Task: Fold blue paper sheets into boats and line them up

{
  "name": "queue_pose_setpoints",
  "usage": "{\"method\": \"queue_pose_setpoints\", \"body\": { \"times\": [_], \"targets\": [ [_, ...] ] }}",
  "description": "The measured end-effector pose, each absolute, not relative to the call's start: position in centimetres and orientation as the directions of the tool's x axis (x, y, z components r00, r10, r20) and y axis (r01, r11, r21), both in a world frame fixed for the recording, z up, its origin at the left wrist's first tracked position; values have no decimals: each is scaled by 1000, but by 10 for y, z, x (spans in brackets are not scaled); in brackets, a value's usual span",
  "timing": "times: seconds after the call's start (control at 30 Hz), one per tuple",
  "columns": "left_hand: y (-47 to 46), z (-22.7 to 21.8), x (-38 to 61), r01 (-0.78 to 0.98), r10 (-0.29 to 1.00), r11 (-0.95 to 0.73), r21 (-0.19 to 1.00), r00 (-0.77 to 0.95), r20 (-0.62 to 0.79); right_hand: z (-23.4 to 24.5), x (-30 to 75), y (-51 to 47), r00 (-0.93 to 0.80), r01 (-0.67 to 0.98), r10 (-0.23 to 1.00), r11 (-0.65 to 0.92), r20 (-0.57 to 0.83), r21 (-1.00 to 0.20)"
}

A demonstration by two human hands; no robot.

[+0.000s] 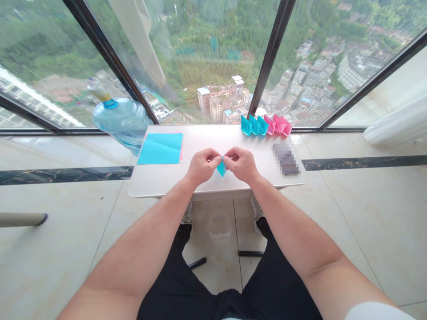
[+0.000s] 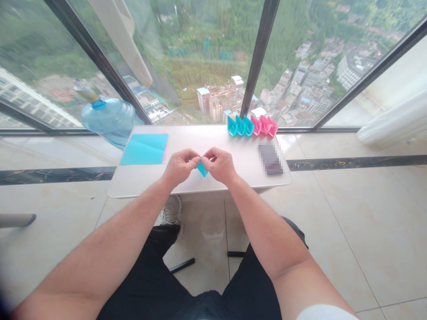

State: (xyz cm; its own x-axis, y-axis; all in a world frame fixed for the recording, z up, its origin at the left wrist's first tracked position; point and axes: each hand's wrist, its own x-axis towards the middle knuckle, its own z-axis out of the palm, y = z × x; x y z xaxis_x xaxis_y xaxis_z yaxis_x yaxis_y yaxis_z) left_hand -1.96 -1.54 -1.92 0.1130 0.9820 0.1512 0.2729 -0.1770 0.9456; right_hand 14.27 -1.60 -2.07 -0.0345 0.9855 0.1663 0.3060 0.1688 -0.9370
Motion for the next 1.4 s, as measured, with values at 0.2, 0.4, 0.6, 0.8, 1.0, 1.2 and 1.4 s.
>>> {"method": "queue_pose_setpoints", "body": {
  "times": [0.2,0.4,0.6,0.8,1.0,1.2,1.4],
  "targets": [
    [-16,-16,-19,321,978,-207,924,103,183,-18,147,-13,-143,187,988,83,56,-979],
    [-14,-15,-24,330,975,-218,919,106,193,-15,158,-10,-256,247,964,-8,-73,-969],
    [-8,-20,-42,450,929,-366,814,230,290,-19,163,-9,-240,213,961,189,136,-959],
    [-9,-22,-53,482,913,-388,785,314,259,-21,164,-11,-312,289,941,228,134,-930],
    [-13,-16,-54,478,875,-472,740,356,328,-24,175,-7,-429,345,897,271,106,-899],
    [-15,-13,-52,473,900,-417,776,335,280,-21,179,-7,-380,363,905,337,192,-869],
    [-17,-5,-51,417,967,-246,875,165,193,-21,174,-8,-298,360,936,293,188,-886]
  ]
}}
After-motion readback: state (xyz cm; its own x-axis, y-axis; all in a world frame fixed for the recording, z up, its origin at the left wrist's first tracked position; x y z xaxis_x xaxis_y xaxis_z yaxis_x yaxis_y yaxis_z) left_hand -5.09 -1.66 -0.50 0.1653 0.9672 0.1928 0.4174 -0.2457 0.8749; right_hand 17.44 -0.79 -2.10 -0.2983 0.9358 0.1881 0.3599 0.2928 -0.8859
